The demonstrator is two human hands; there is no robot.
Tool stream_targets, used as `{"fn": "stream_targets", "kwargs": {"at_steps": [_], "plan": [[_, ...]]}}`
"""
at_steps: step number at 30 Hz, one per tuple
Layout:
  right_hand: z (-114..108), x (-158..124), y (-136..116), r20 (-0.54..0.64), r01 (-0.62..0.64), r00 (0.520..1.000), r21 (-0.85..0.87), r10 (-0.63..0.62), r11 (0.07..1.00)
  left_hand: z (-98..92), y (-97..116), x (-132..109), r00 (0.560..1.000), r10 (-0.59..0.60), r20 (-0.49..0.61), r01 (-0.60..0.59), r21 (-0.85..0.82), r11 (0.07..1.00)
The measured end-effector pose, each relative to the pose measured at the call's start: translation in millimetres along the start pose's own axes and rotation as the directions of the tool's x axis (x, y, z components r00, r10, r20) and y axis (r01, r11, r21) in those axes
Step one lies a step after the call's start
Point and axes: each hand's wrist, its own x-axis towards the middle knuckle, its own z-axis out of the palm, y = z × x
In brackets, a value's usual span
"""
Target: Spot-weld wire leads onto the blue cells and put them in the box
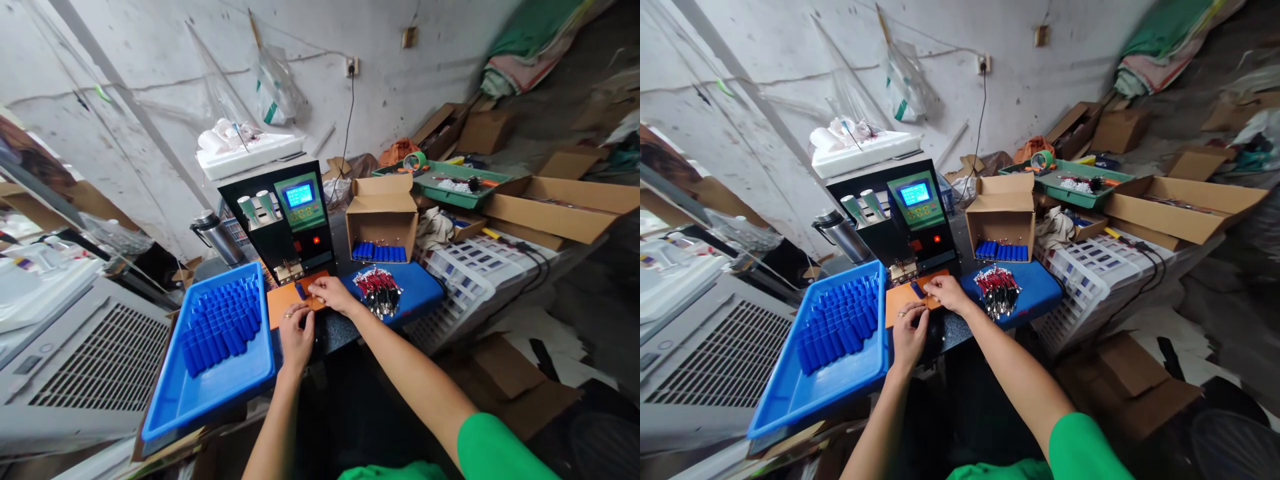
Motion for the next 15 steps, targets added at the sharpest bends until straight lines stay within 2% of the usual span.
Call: {"fn": "stream_targets", "kwargs": {"at_steps": [4, 11, 15], "plan": [[-2.3, -2.4, -2.2, 0.031, 0.006, 0.999, 0.002, -0.006, 1.000, 1.4, 4.2, 6.7, 0.999, -0.048, 0.022, 0.048, -0.016, 0.999], [-3.9, -5.8, -3.4, 0.177, 0.112, 0.981, -0.185, -0.079, 0.976, -5.7, 2.2, 9.3, 0.987, -0.142, 0.076, 0.143, -0.006, 0.990], [-4.6, -5.6, -0.8, 0.204, 0.150, 0.973, -0.217, -0.105, 0.965, -5.8, -1.6, 11.0, 0.983, -0.154, 0.100, 0.155, -0.001, 0.988]]}}
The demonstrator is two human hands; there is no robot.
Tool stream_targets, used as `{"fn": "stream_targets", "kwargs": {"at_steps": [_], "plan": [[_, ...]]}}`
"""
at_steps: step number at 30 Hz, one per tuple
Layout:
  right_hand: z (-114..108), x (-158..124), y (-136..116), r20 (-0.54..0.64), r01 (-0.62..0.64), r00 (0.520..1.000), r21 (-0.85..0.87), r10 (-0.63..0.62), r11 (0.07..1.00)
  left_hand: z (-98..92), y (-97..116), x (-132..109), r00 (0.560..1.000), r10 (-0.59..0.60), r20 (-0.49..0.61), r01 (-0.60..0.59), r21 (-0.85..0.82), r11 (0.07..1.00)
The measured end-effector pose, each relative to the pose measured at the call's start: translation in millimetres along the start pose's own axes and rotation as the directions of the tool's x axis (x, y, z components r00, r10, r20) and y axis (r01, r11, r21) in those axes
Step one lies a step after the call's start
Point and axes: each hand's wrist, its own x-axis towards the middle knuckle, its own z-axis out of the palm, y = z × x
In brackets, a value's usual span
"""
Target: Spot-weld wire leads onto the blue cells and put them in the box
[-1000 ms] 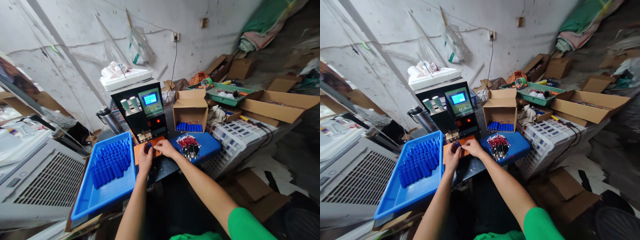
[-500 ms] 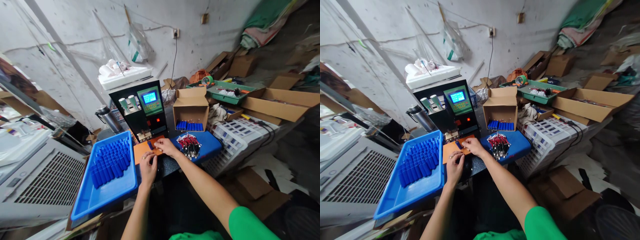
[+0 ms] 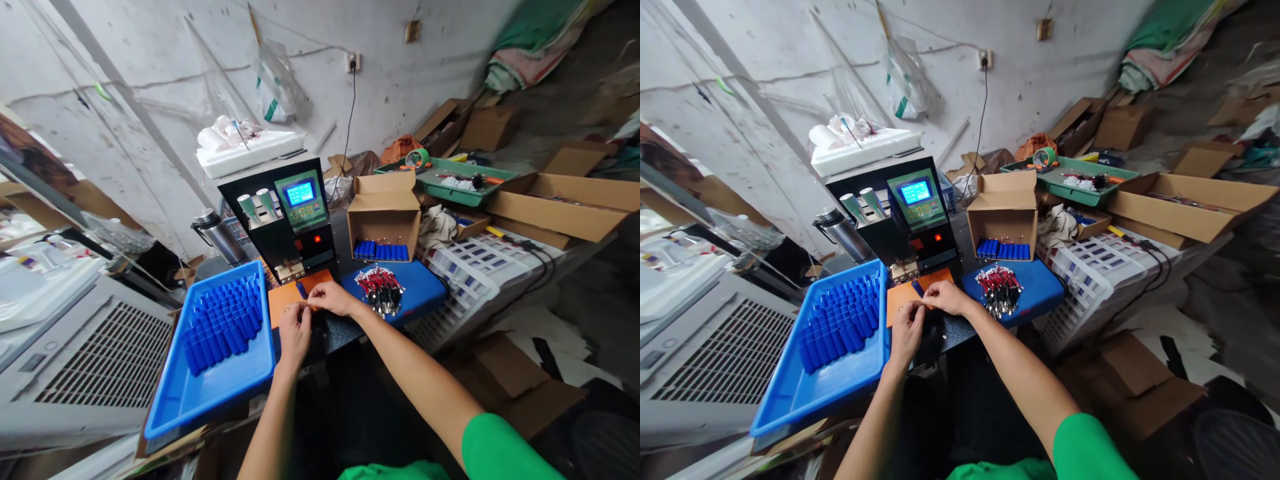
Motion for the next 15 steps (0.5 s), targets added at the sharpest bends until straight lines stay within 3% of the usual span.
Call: {"fn": "stream_targets", "kwargs": {"at_steps": [9, 15], "plan": [[2.0, 1.0, 3.4, -0.006, -0.010, 1.000, -0.004, 0.010, 1.000, 0.4, 0.6, 0.3, 0.999, -0.031, -0.011, 0.030, -0.033, 0.999], [-0.2, -0.6, -0.7, -0.150, -0.033, 0.987, 0.149, 0.055, 0.988, -0.6, 2.1, 2.6, 0.992, 0.084, -0.096, -0.083, 0.014, 0.996]]}}
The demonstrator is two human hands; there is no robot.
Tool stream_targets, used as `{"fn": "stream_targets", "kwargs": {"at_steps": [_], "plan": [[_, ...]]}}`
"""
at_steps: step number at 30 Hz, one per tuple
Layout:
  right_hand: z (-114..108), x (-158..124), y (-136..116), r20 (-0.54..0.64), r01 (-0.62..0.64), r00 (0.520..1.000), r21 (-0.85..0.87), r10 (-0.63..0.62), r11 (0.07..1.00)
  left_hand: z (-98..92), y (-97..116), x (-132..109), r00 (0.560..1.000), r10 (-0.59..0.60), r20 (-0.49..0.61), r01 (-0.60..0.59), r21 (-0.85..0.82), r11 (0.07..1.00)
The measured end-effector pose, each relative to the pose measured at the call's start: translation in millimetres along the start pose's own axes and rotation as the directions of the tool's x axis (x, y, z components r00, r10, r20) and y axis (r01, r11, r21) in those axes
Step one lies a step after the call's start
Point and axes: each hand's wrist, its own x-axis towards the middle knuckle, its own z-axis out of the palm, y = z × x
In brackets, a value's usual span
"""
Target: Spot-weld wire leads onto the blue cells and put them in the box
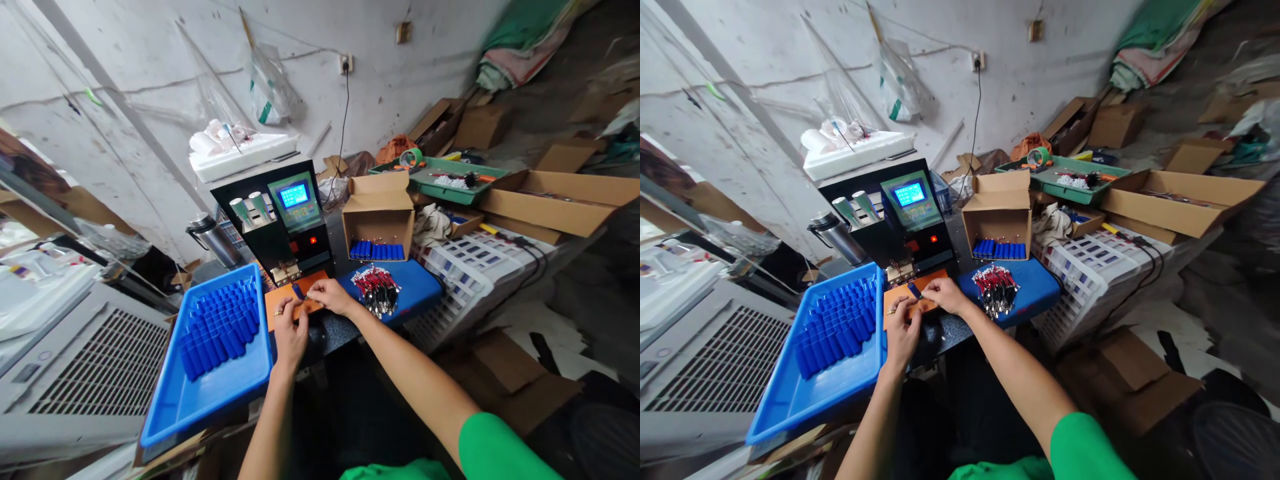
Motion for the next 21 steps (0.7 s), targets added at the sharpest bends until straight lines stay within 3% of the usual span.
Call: {"fn": "stream_targets", "kwargs": {"at_steps": [3, 7, 10, 16, 21], "plan": [[-1.8, 0.1, -1.0, -0.059, -0.035, 0.997, 0.150, 0.044, 0.988, 3.4, -5.7, 4.7, 0.995, 0.036, 0.093, -0.039, 0.028, 0.999], [-2.2, 1.6, 0.0, -0.126, -0.048, 0.989, 0.215, 0.076, 0.976, 6.9, -11.9, 10.1, 0.979, 0.049, 0.196, -0.059, 0.045, 0.997], [-1.6, 2.7, 0.0, -0.163, -0.040, 0.983, 0.257, 0.085, 0.965, 8.3, -13.6, 10.0, 0.982, 0.014, 0.189, -0.019, 0.024, 1.000], [-0.2, 2.3, -2.8, -0.188, -0.045, 0.977, 0.294, 0.104, 0.955, 8.7, -11.8, 14.4, 0.981, -0.149, 0.123, 0.172, -0.207, 0.963], [1.0, 2.9, -3.3, -0.208, -0.044, 0.972, 0.283, 0.106, 0.958, 3.4, -6.1, 30.7, 0.972, -0.189, 0.137, 0.204, -0.102, 0.974]]}}
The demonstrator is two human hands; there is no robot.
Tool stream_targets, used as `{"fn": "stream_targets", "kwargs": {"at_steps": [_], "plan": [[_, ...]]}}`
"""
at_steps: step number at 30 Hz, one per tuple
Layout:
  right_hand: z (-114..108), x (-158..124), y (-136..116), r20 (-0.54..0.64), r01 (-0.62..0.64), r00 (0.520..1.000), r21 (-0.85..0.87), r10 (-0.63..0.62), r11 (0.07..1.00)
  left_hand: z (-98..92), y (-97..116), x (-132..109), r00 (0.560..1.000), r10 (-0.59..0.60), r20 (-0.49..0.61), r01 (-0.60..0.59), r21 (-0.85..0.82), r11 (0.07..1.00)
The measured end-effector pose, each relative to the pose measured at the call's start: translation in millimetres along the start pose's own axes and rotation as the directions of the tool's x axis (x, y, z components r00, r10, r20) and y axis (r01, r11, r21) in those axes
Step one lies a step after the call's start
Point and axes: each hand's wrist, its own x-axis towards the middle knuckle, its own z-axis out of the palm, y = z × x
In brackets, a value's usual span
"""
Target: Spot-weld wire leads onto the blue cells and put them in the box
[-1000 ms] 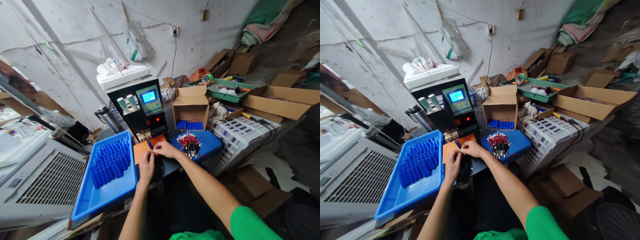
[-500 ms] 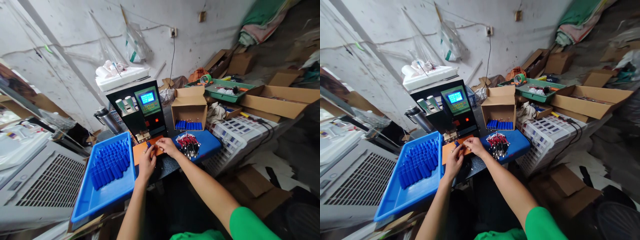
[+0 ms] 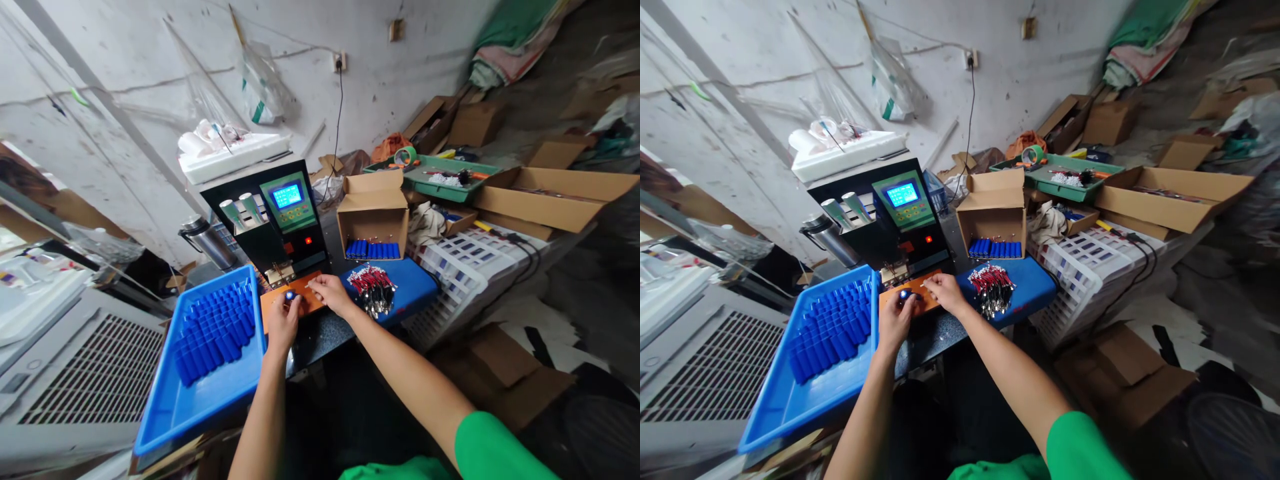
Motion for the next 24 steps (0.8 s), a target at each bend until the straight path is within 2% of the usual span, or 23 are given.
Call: {"fn": "stream_targets", "kwargs": {"at_steps": [3, 8, 15, 24], "plan": [[0.5, 1.3, 1.6, -0.006, -0.002, 1.000, 0.003, 0.002, 1.000, -0.1, 0.8, 5.6, 1.000, 0.010, -0.002, -0.010, 0.044, 0.999], [2.1, 2.6, 3.3, -0.022, -0.011, 1.000, -0.002, 0.011, 1.000, 6.7, -6.8, 7.2, 0.998, -0.056, 0.012, 0.056, -0.019, 0.998], [7.2, 1.8, -2.0, -0.062, -0.024, 0.998, -0.048, 0.021, 0.999, 10.1, -17.6, 7.8, 0.999, -0.027, 0.027, 0.024, 0.110, 0.994], [24.1, 6.0, -7.6, -0.050, -0.041, 0.998, -0.041, 0.039, 0.998, 10.2, -12.2, 4.5, 1.000, -0.017, 0.001, 0.016, 0.139, 0.990]]}}
